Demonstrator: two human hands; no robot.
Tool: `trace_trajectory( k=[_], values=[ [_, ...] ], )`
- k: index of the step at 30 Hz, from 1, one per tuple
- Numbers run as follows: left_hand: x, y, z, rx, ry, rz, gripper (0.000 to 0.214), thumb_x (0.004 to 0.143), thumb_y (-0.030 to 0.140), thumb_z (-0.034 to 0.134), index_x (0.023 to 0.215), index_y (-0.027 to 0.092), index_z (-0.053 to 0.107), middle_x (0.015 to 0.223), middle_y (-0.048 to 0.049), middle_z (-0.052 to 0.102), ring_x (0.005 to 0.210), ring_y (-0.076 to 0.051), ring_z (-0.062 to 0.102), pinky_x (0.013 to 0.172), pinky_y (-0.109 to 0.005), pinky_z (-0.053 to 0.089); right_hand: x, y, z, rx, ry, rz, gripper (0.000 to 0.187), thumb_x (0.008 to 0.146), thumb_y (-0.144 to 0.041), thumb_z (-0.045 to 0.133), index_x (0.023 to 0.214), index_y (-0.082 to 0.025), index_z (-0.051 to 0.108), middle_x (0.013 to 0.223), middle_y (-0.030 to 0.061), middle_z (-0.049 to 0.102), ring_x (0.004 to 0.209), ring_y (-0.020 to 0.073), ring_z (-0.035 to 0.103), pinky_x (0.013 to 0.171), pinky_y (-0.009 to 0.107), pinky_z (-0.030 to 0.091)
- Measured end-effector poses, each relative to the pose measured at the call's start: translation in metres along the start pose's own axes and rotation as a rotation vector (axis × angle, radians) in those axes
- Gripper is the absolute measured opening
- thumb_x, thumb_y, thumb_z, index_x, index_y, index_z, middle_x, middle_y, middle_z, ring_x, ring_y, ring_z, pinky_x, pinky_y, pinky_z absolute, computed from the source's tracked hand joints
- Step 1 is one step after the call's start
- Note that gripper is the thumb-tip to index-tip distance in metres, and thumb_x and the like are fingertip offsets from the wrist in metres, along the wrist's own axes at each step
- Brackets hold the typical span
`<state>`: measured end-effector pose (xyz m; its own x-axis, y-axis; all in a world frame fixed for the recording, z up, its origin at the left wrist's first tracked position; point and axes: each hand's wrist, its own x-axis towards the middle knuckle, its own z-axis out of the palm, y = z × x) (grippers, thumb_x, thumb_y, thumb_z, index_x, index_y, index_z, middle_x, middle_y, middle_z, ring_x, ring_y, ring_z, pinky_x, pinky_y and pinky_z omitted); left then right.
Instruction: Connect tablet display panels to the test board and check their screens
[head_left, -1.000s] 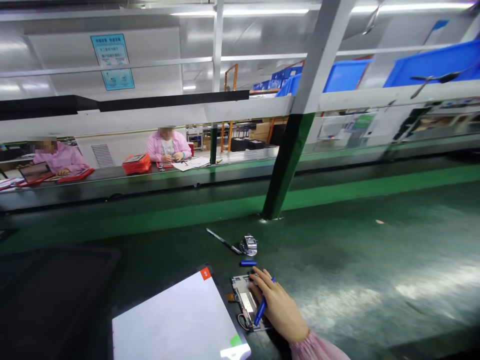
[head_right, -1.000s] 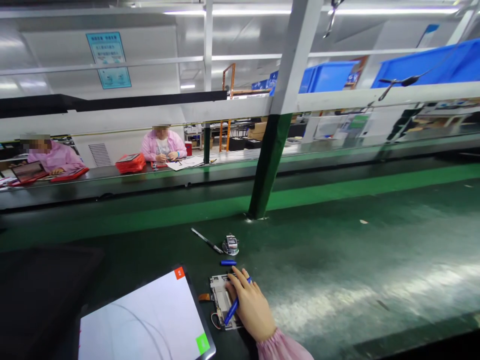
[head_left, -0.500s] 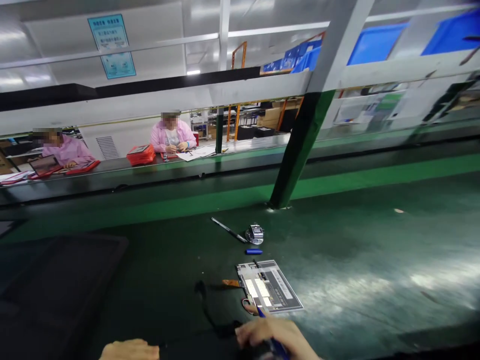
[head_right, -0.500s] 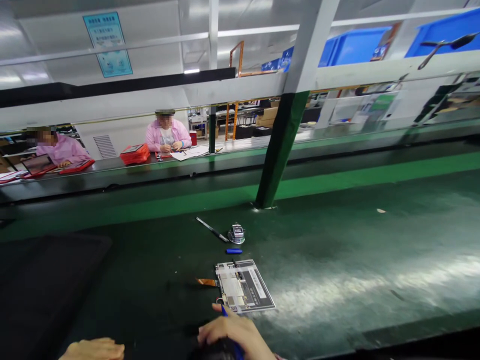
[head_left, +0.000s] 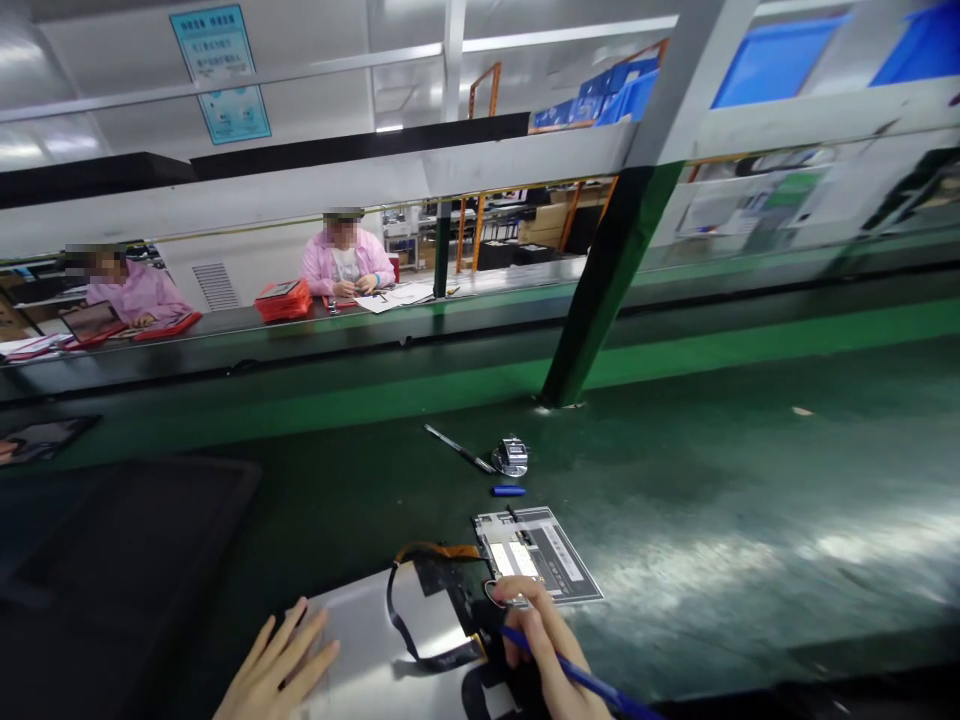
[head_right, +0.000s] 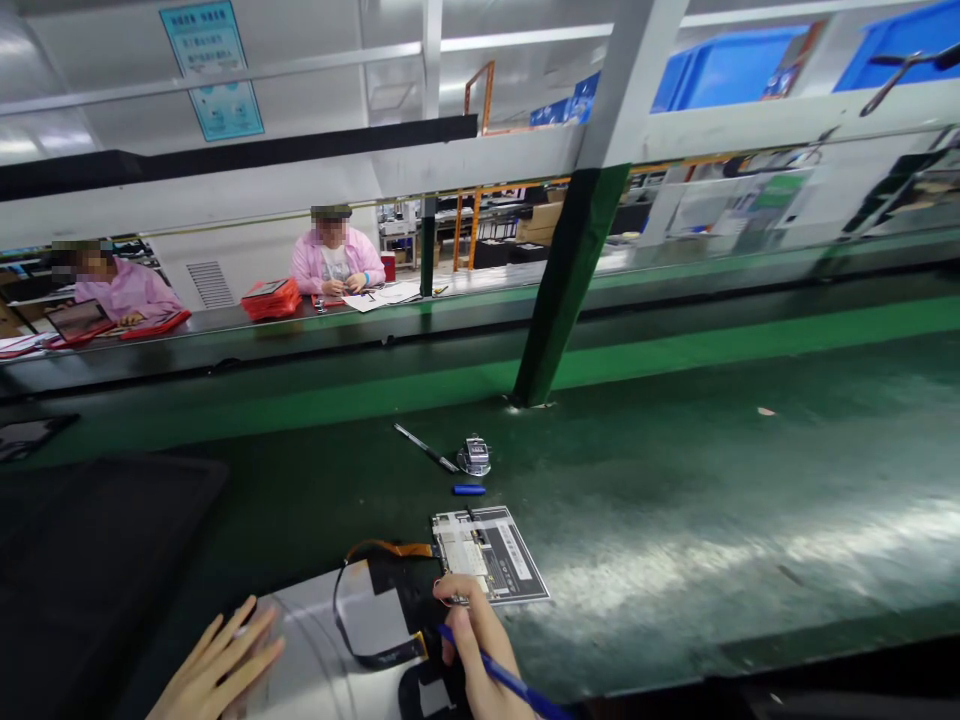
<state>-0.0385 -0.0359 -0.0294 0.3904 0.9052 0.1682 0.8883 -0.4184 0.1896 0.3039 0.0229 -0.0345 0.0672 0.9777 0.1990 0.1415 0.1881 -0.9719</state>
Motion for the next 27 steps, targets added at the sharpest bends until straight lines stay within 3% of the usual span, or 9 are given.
trace_trajectory(
  k=[3, 7, 10, 14, 18, 21, 24, 27],
  values=[
    [0.011, -0.001, -0.003, 0.045, -0.035, -0.098, 0.08, 0.079, -0.008, 0.027, 0.139, 0.044, 0.042, 0.147, 0.0051, 0.048, 0.134, -0.027, 0.045, 0.104, -0.046, 0.046, 0.006, 0.007, 0.02, 0.03, 0.02, 0.005, 0.048, 0.093, -0.057, 0.043, 0.062, -0.021, 0.052, 0.053, -0.0018, 0.051, 0.045, 0.0141, 0.052, 0.044, 0.025, 0.044],
    [0.034, 0.03, 0.0, -0.448, 0.064, -0.402, 0.04, 0.094, 0.024, 0.044, 0.131, 0.031, 0.058, 0.134, -0.0053, 0.063, 0.123, -0.025, 0.057, 0.105, -0.038, 0.046, 0.015, 0.016, 0.036, -0.073, -0.02, 0.024, 0.048, 0.088, -0.055, 0.053, 0.054, -0.022, 0.045, 0.044, -0.0038, 0.047, 0.039, 0.0142, 0.05, 0.043, 0.026, 0.041],
    [0.052, 0.058, 0.004, -0.803, 0.023, -0.548, 0.045, 0.09, 0.041, 0.055, 0.133, 0.027, 0.056, 0.13, -0.0106, 0.065, 0.117, -0.028, 0.06, 0.1, -0.041, 0.049, 0.018, 0.021, 0.039, -0.124, -0.027, -0.021, 0.049, 0.085, -0.056, 0.055, 0.051, -0.023, 0.042, 0.043, -0.0031, 0.046, 0.04, 0.0146, 0.048, 0.044, 0.027, 0.039],
    [0.069, 0.073, 0.002, -1.127, -0.09, -0.531, 0.052, 0.09, 0.048, 0.056, 0.137, 0.027, 0.051, 0.143, -0.0101, 0.054, 0.122, -0.027, 0.056, 0.103, -0.041, 0.044, 0.018, 0.026, 0.038, -0.196, -0.004, -0.08, 0.05, 0.085, -0.054, 0.054, 0.049, -0.023, 0.039, 0.045, -0.0029, 0.044, 0.042, 0.0141, 0.044, 0.045, 0.027, 0.035],
    [0.077, 0.07, 0.007, -1.388, -0.135, -0.53, 0.05, 0.087, 0.05, 0.061, 0.129, 0.024, 0.058, 0.132, -0.0106, 0.063, 0.119, -0.027, 0.058, 0.105, -0.04, 0.042, 0.015, 0.025, 0.038, -0.222, -0.011, -0.128, 0.05, 0.086, -0.053, 0.052, 0.049, -0.022, 0.04, 0.045, -0.0026, 0.045, 0.042, 0.0136, 0.045, 0.044, 0.026, 0.036],
    [0.078, 0.072, 0.021, -1.434, -0.082, -0.546, 0.057, 0.078, 0.058, 0.067, 0.119, 0.018, 0.064, 0.11, -0.0133, 0.072, 0.107, -0.029, 0.065, 0.098, -0.043, 0.046, 0.013, 0.016, 0.034, -0.19, -0.078, -0.166, 0.048, 0.087, -0.051, 0.055, 0.05, -0.021, 0.047, 0.046, -0.0015, 0.051, 0.043, 0.0143, 0.051, 0.044, 0.025, 0.041],
    [0.077, 0.079, 0.029, -1.394, -0.002, -0.525, 0.057, 0.069, 0.061, 0.073, 0.102, 0.015, 0.074, 0.106, -0.0152, 0.071, 0.098, -0.029, 0.067, 0.092, -0.04, 0.05, 0.024, 0.007, 0.023, -0.148, -0.14, -0.192, 0.032, 0.087, -0.046, 0.057, 0.068, -0.021, 0.061, 0.062, 0.0009, 0.067, 0.053, 0.0164, 0.064, 0.051, 0.023, 0.051],
    [0.079, 0.088, 0.02, -1.343, 0.014, -0.483, 0.04, 0.064, 0.048, 0.081, 0.087, 0.015, 0.079, 0.096, -0.0129, 0.073, 0.089, -0.027, 0.069, 0.083, -0.035, 0.054, 0.06, 0.013, 0.013, -0.269, -0.03, -0.289, 0.025, 0.081, -0.045, 0.063, 0.092, -0.023, 0.061, 0.069, 0.0006, 0.071, 0.059, 0.0191, 0.069, 0.059, 0.025, 0.056]
  ],
)
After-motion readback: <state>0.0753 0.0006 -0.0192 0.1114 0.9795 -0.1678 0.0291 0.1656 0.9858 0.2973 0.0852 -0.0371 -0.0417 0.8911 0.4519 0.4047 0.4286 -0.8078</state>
